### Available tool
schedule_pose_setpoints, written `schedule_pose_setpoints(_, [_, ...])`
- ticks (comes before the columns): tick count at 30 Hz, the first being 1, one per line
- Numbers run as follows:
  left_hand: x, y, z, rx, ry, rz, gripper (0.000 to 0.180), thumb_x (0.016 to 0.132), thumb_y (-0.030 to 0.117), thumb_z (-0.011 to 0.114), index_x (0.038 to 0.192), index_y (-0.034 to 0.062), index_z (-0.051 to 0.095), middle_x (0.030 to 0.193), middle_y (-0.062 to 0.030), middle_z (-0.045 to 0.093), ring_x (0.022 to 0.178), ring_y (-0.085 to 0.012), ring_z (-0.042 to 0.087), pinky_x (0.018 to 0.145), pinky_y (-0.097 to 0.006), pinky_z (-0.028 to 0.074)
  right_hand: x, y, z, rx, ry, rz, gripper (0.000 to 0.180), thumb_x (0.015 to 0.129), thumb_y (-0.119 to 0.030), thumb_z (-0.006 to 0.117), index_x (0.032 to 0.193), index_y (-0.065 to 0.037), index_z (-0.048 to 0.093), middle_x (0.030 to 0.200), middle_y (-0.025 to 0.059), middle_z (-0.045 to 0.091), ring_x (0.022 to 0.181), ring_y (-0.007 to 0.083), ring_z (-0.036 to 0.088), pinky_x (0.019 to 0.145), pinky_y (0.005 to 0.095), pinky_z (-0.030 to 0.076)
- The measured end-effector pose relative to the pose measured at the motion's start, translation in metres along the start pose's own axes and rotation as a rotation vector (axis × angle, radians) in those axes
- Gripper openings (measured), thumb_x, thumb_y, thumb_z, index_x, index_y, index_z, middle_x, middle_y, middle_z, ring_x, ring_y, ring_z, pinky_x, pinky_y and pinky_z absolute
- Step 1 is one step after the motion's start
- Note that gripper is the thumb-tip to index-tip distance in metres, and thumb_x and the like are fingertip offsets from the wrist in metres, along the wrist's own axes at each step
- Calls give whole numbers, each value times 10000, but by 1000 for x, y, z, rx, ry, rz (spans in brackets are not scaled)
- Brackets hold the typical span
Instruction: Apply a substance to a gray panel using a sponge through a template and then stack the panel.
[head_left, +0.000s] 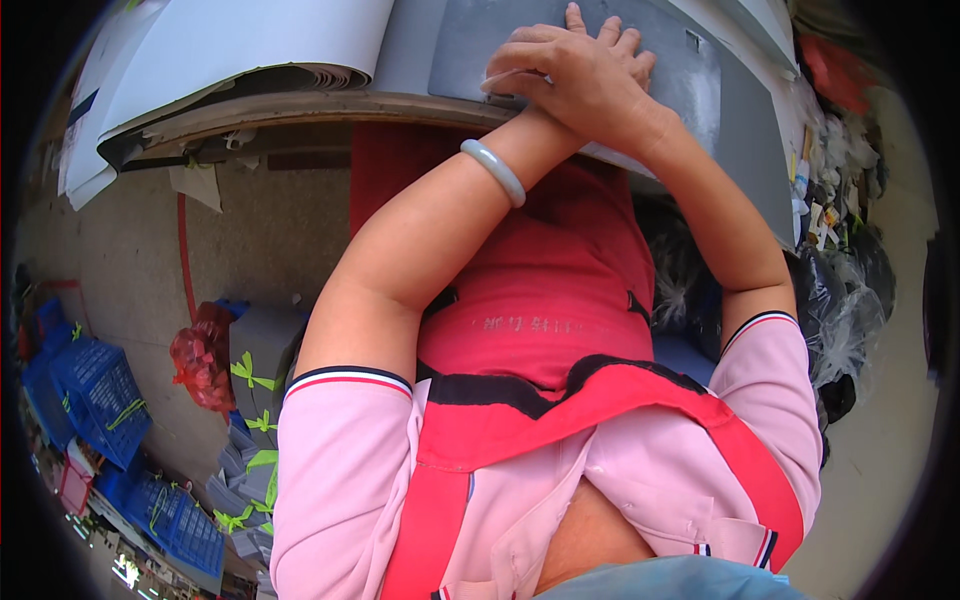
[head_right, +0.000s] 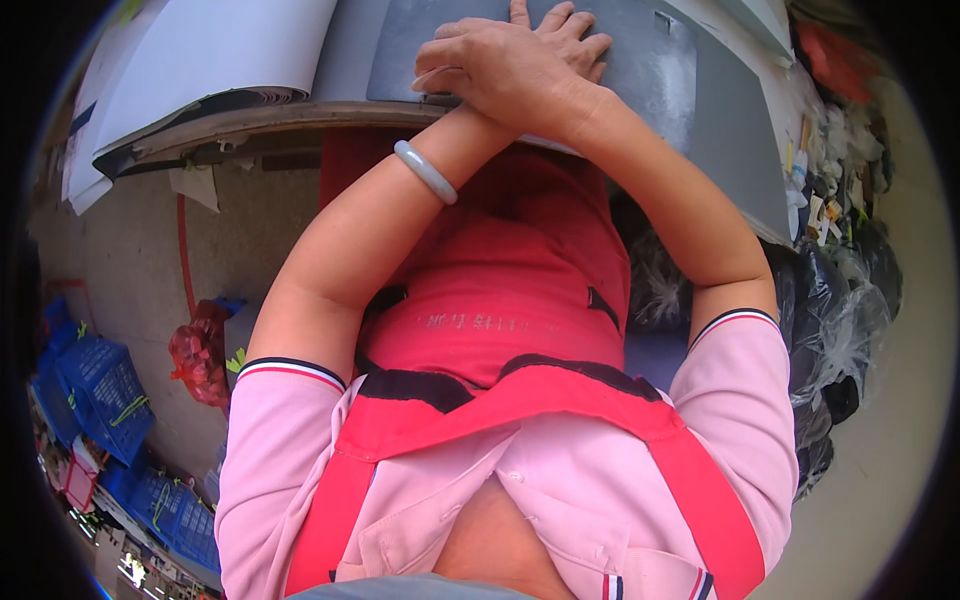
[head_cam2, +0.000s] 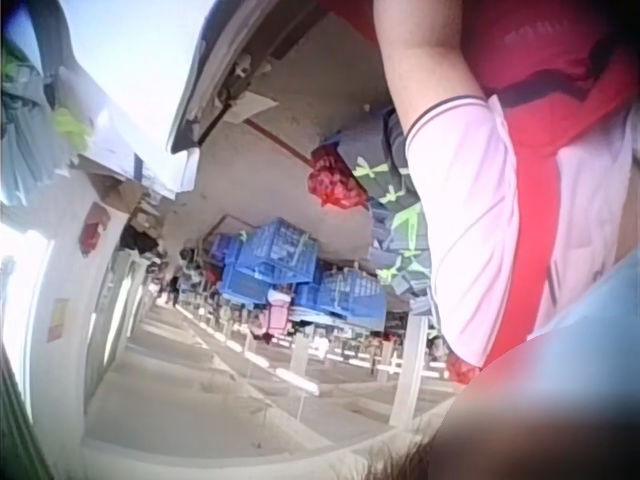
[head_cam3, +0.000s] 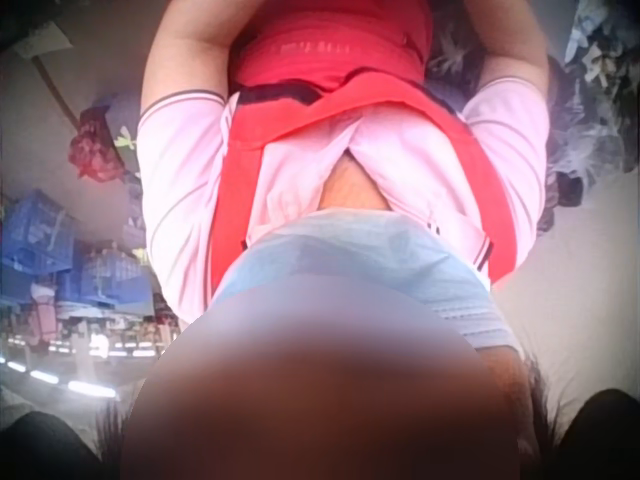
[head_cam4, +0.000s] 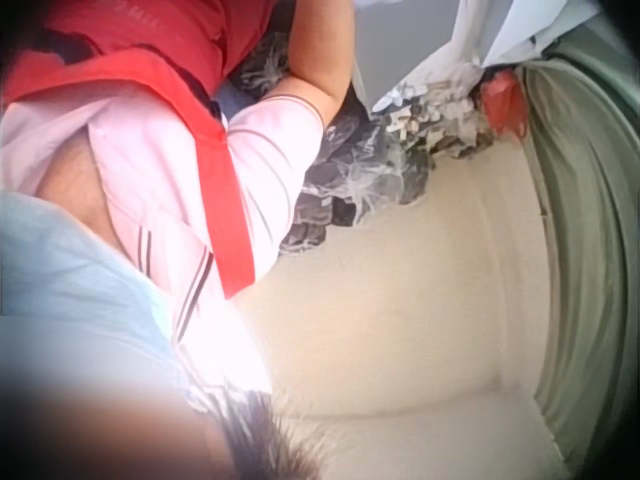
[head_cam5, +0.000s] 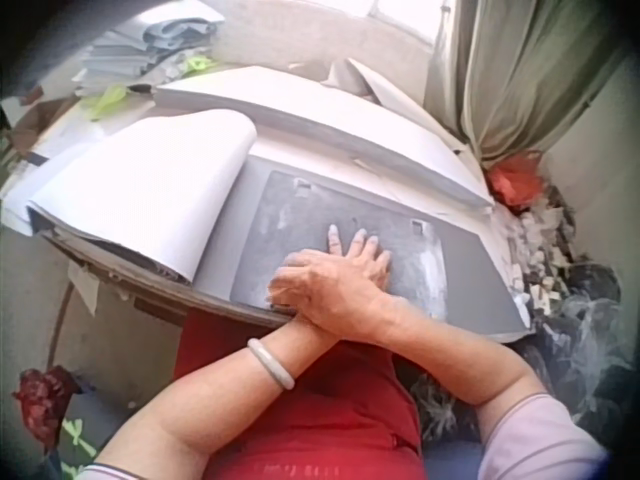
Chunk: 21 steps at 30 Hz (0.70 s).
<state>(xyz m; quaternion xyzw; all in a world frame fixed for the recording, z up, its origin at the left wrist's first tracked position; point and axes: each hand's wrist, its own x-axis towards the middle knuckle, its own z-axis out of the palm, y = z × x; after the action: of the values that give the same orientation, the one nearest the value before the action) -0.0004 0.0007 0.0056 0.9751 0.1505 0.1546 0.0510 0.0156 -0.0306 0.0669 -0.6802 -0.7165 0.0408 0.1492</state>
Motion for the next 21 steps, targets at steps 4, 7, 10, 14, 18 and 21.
schedule_pose_setpoints(4, [1,0,-1,-10,-6,2,534,1008,464,425,1470,221,540,1602,-98,442,1529,-302,321,1160,-774,135,6,8,-12,20,-2,-218,120,906,-199,701,1020,-196,737,1091,10,703,1025,275,668,960,481,454])
schedule_pose_setpoints(7, [1,1,-1,-19,-12,7,530,1010,458,425,1466,215,543,1599,-100,446,1528,-304,324,1159,-774,137,10,20,-3,-50,-8,-375,137,902,-224,709,1036,-209,737,1095,4,711,1008,263,678,940,468,458])
schedule_pose_setpoints(10, [-1,2,-3,-20,-12,7,527,1012,452,426,1462,208,547,1596,-102,450,1526,-305,328,1158,-774,140,4,12,43,-323,356,32,214,946,-277,640,1107,-165,726,1109,88,729,1028,287,686,918,494,491])
schedule_pose_setpoints(14, [-2,2,-5,-26,-8,6,522,1014,444,426,1458,199,551,1592,-105,455,1524,-307,333,1156,-775,143,8,12,74,-755,318,708,406,986,-415,480,1220,-200,734,1262,167,712,1243,380,599,1020,603,406])
schedule_pose_setpoints(18, [0,2,-5,-34,-19,8,517,1016,436,427,1453,191,556,1589,-107,461,1522,-309,338,1155,-775,146,6,16,43,-716,372,644,353,963,-372,546,1153,-178,771,1236,185,717,1246,400,606,968,594,442])
schedule_pose_setpoints(21, [2,2,-6,-40,-20,10,514,1018,430,427,1449,184,560,1586,-110,465,1520,-311,341,1153,-776,149,-3,20,3,-19,-46,60,173,923,-269,717,1072,-186,744,1019,54,753,933,275,708,965,446,466])
